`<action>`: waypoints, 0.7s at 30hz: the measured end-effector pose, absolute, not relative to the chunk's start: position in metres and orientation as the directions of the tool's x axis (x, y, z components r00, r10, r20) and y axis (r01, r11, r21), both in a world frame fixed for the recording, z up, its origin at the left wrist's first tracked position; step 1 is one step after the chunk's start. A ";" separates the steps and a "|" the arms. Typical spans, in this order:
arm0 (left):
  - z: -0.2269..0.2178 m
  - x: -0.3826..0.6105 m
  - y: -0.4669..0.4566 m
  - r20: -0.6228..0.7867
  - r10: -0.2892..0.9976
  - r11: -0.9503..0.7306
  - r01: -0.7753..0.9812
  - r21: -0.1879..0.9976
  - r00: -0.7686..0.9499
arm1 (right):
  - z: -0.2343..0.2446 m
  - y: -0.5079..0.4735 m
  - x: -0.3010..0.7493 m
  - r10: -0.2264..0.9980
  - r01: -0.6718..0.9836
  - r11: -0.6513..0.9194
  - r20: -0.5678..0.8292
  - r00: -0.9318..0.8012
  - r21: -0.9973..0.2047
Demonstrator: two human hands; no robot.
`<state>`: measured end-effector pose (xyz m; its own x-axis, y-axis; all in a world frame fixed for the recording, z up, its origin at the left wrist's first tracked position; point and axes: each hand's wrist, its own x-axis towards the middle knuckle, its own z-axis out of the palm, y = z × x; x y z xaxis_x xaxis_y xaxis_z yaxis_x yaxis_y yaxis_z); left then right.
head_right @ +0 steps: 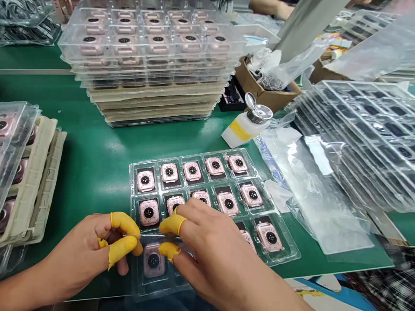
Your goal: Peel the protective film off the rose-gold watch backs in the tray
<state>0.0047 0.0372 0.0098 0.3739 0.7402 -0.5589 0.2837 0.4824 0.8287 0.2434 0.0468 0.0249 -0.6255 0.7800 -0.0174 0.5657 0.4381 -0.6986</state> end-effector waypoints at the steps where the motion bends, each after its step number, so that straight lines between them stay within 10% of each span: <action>1: 0.010 0.005 0.039 -0.555 0.741 0.482 0.277 0.831 0.378 | 0.025 0.047 0.243 0.785 0.561 0.441 -0.001 -0.619 -0.701; 10: 0.010 0.005 0.040 -0.550 0.739 0.459 0.307 0.834 0.390 | 0.025 0.057 0.225 0.711 0.422 0.598 0.207 -0.672 -0.682; 21: 0.006 0.005 0.039 -0.562 0.728 0.458 0.332 0.825 0.392 | 0.012 0.055 0.226 0.749 0.460 0.500 0.101 -0.654 -0.734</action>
<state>0.0045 0.0386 0.0061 0.3918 0.7284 -0.5620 0.3320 0.4577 0.8248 0.2262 0.0547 0.0123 -0.6545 0.7493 0.1008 0.4596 0.5002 -0.7339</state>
